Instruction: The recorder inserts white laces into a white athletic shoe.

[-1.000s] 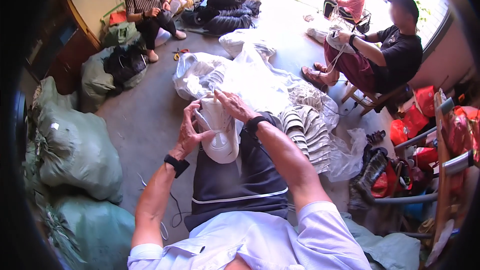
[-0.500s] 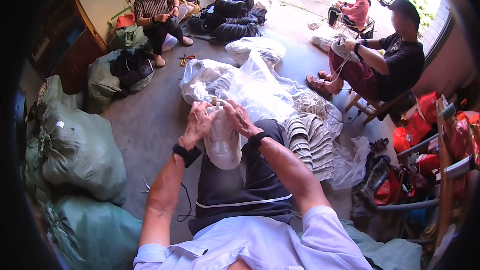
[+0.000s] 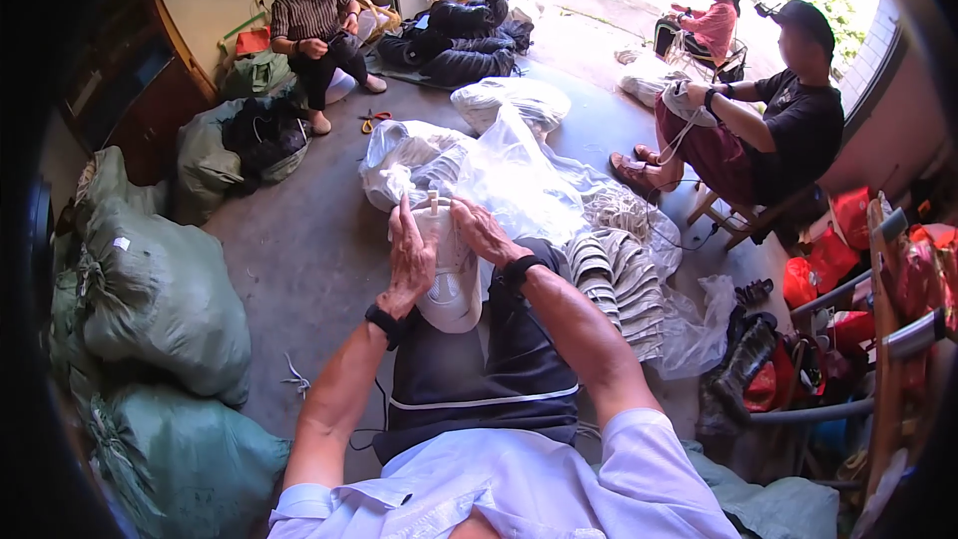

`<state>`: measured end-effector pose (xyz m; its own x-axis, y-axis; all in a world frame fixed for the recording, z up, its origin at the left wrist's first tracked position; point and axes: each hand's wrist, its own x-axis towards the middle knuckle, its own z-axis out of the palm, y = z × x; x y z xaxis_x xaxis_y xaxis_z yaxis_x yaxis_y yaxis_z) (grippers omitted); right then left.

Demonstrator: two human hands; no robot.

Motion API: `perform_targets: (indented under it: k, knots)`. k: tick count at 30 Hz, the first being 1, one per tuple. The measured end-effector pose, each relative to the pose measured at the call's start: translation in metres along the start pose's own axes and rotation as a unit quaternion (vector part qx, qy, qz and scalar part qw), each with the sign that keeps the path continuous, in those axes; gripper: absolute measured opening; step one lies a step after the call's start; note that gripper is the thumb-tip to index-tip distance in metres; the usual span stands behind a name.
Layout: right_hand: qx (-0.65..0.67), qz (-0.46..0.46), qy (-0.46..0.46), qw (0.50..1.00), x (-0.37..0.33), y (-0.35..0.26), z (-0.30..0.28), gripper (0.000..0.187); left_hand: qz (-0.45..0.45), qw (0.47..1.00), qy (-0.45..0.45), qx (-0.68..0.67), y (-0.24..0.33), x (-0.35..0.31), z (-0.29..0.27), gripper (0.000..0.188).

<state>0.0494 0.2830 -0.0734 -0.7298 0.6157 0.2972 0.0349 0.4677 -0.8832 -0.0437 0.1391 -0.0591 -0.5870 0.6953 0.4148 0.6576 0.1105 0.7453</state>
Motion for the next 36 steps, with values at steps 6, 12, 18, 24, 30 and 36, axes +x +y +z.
perform_targets:
  k: [6, 12, 18, 24, 30, 36]
  knots:
    - [-0.023, 0.050, -0.227, 0.972, -0.006, -0.054, -0.033, 0.056, 0.035, 0.983, -0.164, 0.069, 0.002, -0.024, -0.038, 0.124]
    - [-0.135, 0.002, -0.241, 0.961, 0.009, -0.042, -0.042, 0.052, -0.020, 0.976, -0.213, 0.026, 0.003, -0.012, -0.034, 0.125]
    - [-0.197, -0.007, -0.243, 0.950, 0.001, -0.077, -0.024, 0.052, 0.007, 0.983, -0.177, 0.038, -0.009, -0.041, -0.046, 0.120]
    - [-0.214, 0.011, -0.244, 0.946, 0.012, -0.061, -0.024, 0.055, 0.008, 0.976, -0.213, 0.030, 0.000, -0.066, -0.057, 0.111]
    - [-0.338, -0.130, -0.093, 0.928, -0.046, -0.090, -0.008, 0.051, -0.050, 0.974, -0.220, 0.037, 0.001, -0.070, -0.069, 0.110]
    - [-0.207, -0.111, -0.377, 0.896, -0.201, -0.099, -0.014, 0.025, -0.007, 0.979, -0.182, 0.089, 0.029, -0.086, -0.090, 0.085]
